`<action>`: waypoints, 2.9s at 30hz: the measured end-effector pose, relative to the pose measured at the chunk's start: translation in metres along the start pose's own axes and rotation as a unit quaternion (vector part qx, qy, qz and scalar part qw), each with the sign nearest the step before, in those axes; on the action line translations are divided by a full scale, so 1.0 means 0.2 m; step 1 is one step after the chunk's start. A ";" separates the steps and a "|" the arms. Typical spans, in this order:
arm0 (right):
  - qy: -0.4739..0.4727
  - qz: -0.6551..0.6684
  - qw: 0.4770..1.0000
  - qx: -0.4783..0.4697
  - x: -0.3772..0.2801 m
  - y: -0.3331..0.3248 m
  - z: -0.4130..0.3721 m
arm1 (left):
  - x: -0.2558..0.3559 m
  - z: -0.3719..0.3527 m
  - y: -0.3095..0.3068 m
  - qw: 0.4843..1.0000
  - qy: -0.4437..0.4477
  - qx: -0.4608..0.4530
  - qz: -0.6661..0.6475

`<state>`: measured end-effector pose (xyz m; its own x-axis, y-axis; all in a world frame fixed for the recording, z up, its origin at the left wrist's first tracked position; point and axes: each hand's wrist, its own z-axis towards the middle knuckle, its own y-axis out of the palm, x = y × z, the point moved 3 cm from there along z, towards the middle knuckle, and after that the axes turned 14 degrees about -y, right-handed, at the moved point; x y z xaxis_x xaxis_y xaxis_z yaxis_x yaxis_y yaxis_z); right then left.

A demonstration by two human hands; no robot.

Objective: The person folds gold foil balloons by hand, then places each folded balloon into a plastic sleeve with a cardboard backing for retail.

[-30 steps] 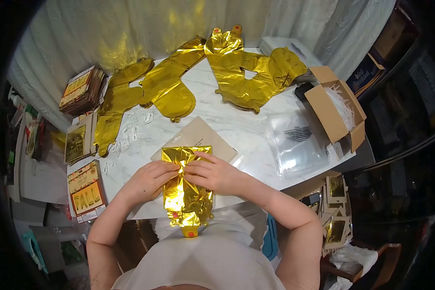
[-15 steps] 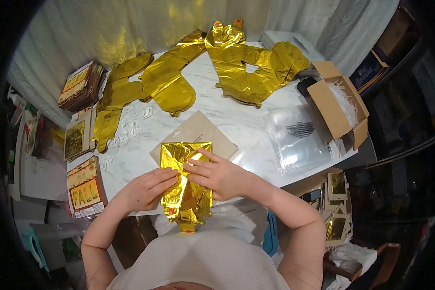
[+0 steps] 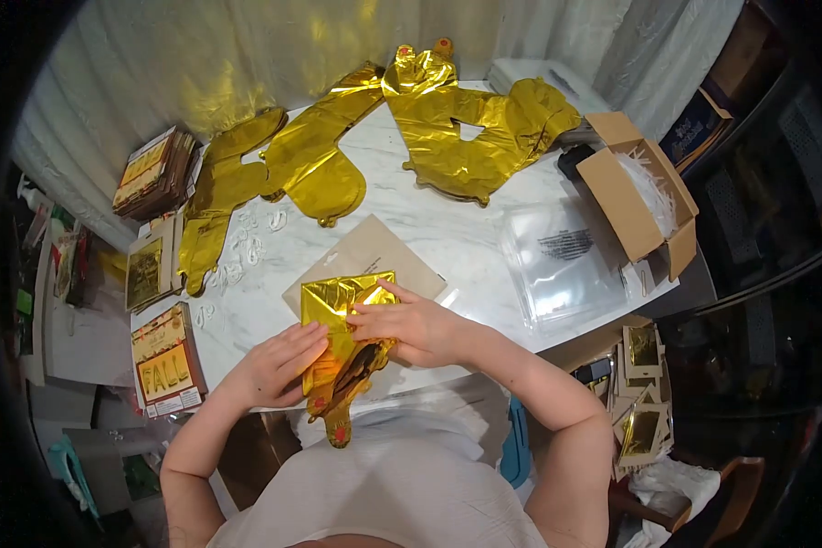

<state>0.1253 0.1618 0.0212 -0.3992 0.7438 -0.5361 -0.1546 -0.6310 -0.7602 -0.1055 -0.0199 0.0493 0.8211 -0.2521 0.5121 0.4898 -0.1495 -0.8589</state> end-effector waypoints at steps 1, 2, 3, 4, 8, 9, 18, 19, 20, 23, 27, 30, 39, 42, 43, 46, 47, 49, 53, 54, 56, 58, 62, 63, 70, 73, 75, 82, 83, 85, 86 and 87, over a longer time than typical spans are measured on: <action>-0.002 0.005 1.000 -0.008 0.00 0.00 0.00 | -0.01 0.00 0.02 1.000 0.007 0.017 0.025; -0.004 0.010 1.000 -0.017 -0.01 0.00 0.00 | -0.01 0.01 0.04 0.998 0.014 0.035 0.050; -0.004 0.008 1.000 -0.016 -0.01 0.00 -0.01 | -0.02 0.01 0.06 0.998 0.016 0.035 0.052; -0.014 -0.010 1.000 -0.016 -0.01 0.01 0.00 | -0.01 0.01 0.07 0.997 0.030 0.035 0.063; -0.037 -0.059 0.997 -0.031 -0.07 0.01 0.00 | -0.02 0.00 0.11 0.993 0.037 -0.005 0.112; -0.037 -0.059 0.997 -0.030 -0.09 0.02 -0.01 | -0.02 0.00 0.11 0.993 0.038 -0.006 0.112; -0.061 -0.187 0.979 0.046 -0.32 0.09 -0.13 | 0.01 0.01 0.08 0.997 0.023 -0.026 0.067; -0.045 -0.192 0.978 0.063 -0.34 0.10 -0.14 | 0.00 0.01 0.09 0.997 0.023 -0.032 0.060; -0.030 -0.197 0.977 0.081 -0.34 0.11 -0.14 | 0.00 0.00 0.09 0.998 0.022 -0.040 0.052; -0.002 -0.157 0.984 0.086 -0.33 0.13 -0.16 | 0.05 0.01 0.06 0.996 0.029 -0.017 0.081; 0.014 -0.141 0.985 0.100 -0.34 0.12 -0.14 | 0.06 -0.05 0.08 0.995 0.068 0.048 0.055; 0.018 -0.150 0.982 0.115 -0.34 0.15 -0.16 | 0.06 -0.10 0.10 0.993 0.066 0.085 0.055; 0.087 -0.134 0.983 0.089 -0.37 0.05 -0.09 | 0.08 0.01 0.00 0.997 -0.069 0.024 -0.003; 0.117 -0.128 0.982 0.075 -0.35 0.06 -0.07 | 0.10 0.05 -0.03 0.997 -0.077 0.011 0.002; 0.117 -0.130 0.982 0.076 -0.34 0.06 -0.07 | 0.11 0.07 -0.04 0.997 -0.072 -0.012 0.014; 0.118 -0.140 0.982 0.045 -0.31 0.12 -0.07 | 0.12 0.11 -0.05 0.997 -0.063 -0.044 0.033; 0.115 -0.142 0.983 0.037 -0.31 0.12 -0.07 | 0.12 0.12 -0.05 0.996 -0.058 -0.051 0.039; 0.112 -0.142 0.983 0.029 -0.30 0.12 -0.07 | 0.14 0.13 -0.06 0.994 -0.053 -0.062 0.074; 0.119 -0.131 0.984 0.022 -0.30 0.12 -0.07 | 0.14 0.17 -0.06 0.992 -0.041 -0.063 0.099; 0.124 -0.124 0.984 0.024 -0.29 0.12 -0.07 | 0.14 0.18 -0.07 0.992 -0.040 -0.064 0.099; 0.125 -0.128 0.984 0.020 -0.30 0.11 -0.06 | 0.15 0.20 -0.09 0.990 -0.036 -0.085 0.106; 0.128 -0.128 0.983 0.016 -0.31 0.11 -0.06 | 0.15 0.20 -0.10 0.991 -0.039 -0.082 0.096; 0.123 -0.127 0.984 0.019 -0.30 0.11 -0.06 | 0.15 0.20 -0.11 0.993 -0.046 -0.076 0.078; 0.126 -0.132 0.983 0.012 -0.30 0.11 -0.06 | 0.15 0.21 -0.11 0.993 -0.045 -0.076 0.078; 0.128 -0.126 0.984 0.012 -0.28 0.11 -0.04 | 0.10 0.22 -0.10 0.995 -0.020 -0.087 0.040; 0.136 -0.123 0.983 -0.015 -0.28 0.11 -0.03 | 0.09 0.22 -0.10 0.996 -0.011 -0.081 0.022; 0.141 -0.129 0.981 -0.028 -0.28 0.12 -0.04 | 0.09 0.22 -0.10 0.997 -0.011 -0.077 0.013; 0.138 -0.159 0.976 -0.052 -0.28 0.12 -0.03 | 0.06 0.22 -0.09 0.996 -0.005 -0.083 -0.012; 0.138 -0.166 0.974 -0.064 -0.28 0.13 -0.03 | 0.05 0.22 -0.08 0.996 -0.004 -0.084 -0.019; 0.139 -0.173 0.972 -0.075 -0.28 0.13 -0.03 | 0.05 0.21 -0.07 0.996 -0.015 -0.084 -0.016; 0.134 -0.156 0.977 -0.054 -0.29 0.11 -0.03 | 0.04 0.21 -0.06 0.996 -0.028 -0.082 -0.013; 0.130 -0.138 0.981 -0.032 -0.29 0.11 -0.03 | 0.04 0.21 -0.06 0.996 -0.028 -0.082 -0.013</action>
<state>0.1502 0.1059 0.0345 -0.1056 0.9208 -0.3754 -0.1635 -0.3884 -0.9069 -0.0934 0.0197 0.0634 0.8263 -0.1926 0.5292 0.4600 -0.3115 -0.8315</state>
